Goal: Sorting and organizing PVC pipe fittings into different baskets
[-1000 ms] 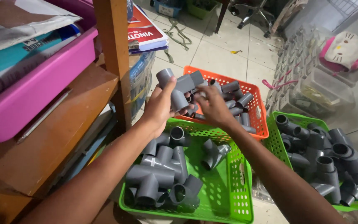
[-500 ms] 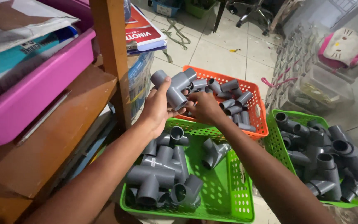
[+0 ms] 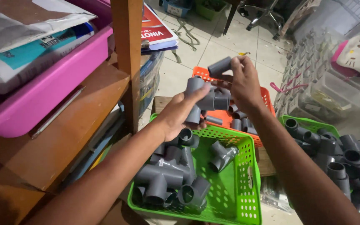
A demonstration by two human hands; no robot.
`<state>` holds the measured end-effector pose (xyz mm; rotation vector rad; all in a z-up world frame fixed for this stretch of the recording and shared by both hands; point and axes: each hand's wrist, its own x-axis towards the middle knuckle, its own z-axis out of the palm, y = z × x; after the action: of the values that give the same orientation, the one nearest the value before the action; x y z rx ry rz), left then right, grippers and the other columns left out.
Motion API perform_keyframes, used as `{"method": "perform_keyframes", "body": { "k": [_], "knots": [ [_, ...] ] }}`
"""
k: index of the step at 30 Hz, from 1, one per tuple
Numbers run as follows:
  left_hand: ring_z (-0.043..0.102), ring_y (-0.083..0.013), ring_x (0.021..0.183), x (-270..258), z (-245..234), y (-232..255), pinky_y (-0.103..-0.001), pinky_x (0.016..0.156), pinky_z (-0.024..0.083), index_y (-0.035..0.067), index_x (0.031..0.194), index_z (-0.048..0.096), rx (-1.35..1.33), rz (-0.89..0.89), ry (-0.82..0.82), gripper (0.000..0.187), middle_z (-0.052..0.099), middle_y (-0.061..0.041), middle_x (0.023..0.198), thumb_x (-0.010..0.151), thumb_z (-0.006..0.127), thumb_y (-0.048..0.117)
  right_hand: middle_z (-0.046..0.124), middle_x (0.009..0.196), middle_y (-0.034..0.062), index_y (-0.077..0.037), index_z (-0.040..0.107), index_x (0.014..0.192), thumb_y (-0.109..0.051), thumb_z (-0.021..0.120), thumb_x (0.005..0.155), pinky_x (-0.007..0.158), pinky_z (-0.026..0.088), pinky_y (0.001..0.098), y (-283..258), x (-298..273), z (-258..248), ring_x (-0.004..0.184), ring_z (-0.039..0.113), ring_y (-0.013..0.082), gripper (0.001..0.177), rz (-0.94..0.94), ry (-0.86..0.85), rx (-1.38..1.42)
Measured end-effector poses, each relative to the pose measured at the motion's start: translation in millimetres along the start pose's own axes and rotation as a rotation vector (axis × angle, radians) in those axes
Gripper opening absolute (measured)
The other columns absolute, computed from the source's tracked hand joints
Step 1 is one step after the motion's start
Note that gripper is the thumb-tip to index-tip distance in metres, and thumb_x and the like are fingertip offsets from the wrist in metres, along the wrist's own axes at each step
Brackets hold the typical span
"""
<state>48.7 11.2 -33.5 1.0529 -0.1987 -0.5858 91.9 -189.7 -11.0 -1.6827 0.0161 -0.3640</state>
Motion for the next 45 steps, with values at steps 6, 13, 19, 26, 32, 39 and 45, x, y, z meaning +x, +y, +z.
{"method": "perform_keyframes", "body": {
  "k": [6,13,19,26,32,39,45],
  "knots": [
    [0.065,-0.0235,0.045,-17,11,16,-0.038,0.043,0.057,0.006,0.095,0.062,0.079,0.001,-0.004,0.052,0.063,-0.013,0.065,0.078,0.079,0.052,0.060,0.111,0.0145,-0.009,0.049,0.119,-0.034,0.044,0.109,0.090,0.064,0.0578,-25,-17,18,0.101,0.074,0.0365,0.027,-0.033,-0.123,0.051],
    [0.064,-0.0214,0.044,-25,16,23,-0.035,0.043,0.055,0.006,0.095,0.059,0.069,0.015,-0.026,0.053,0.061,-0.012,0.064,0.076,0.080,0.050,0.060,0.097,0.0104,-0.009,0.047,0.129,-0.029,0.049,0.111,0.078,0.064,0.0441,-12,-14,15,0.088,0.070,0.0271,0.028,-0.088,-0.196,-0.059],
    [0.063,-0.0220,0.042,-9,5,9,-0.036,0.041,0.055,0.006,0.096,0.058,0.054,0.017,-0.052,0.054,0.061,-0.013,0.063,0.078,0.079,0.052,0.073,0.096,0.0132,-0.015,0.070,0.124,-0.036,0.055,0.108,0.079,0.060,0.0434,-45,-37,29,0.091,0.065,0.0175,0.031,-0.132,-0.306,-0.280],
    [0.067,-0.0224,0.054,0,-5,10,-0.033,0.046,0.057,0.004,0.106,0.059,-0.063,0.023,0.027,0.063,0.063,-0.012,0.076,0.087,0.063,0.064,0.066,0.119,0.0141,-0.016,0.063,0.140,-0.056,0.043,0.096,0.084,0.061,0.0516,-13,-29,18,0.106,0.069,0.0297,0.063,0.114,-0.188,-0.079],
    [0.065,-0.0230,0.054,3,-7,12,-0.032,0.047,0.057,0.001,0.103,0.057,-0.177,0.033,0.213,0.052,0.060,-0.012,0.077,0.096,0.054,0.052,0.067,0.118,0.0246,-0.015,0.069,0.130,-0.014,0.062,0.095,0.085,0.057,0.0596,53,-24,-9,0.103,0.068,0.0494,0.036,-0.125,-0.341,-0.867],
    [0.067,-0.0269,0.053,21,-18,-2,-0.034,0.044,0.059,0.014,0.132,0.042,-0.139,-0.005,0.358,0.051,0.069,-0.018,0.090,0.096,0.057,0.047,0.062,0.123,0.0240,-0.017,0.058,0.142,-0.010,0.071,0.084,0.082,0.059,0.0541,89,-6,-17,0.093,0.072,0.0435,0.060,-0.157,-0.569,-0.995],
    [0.069,-0.0311,0.059,14,-11,6,-0.036,0.050,0.063,0.027,0.152,0.033,-0.128,0.017,0.382,0.063,0.061,-0.021,0.101,0.095,0.059,0.034,0.071,0.111,0.0131,-0.013,0.050,0.136,-0.023,0.080,0.082,0.083,0.061,0.0520,112,4,-17,0.097,0.075,0.0357,0.063,-0.032,-0.365,-1.220]
  ]
}}
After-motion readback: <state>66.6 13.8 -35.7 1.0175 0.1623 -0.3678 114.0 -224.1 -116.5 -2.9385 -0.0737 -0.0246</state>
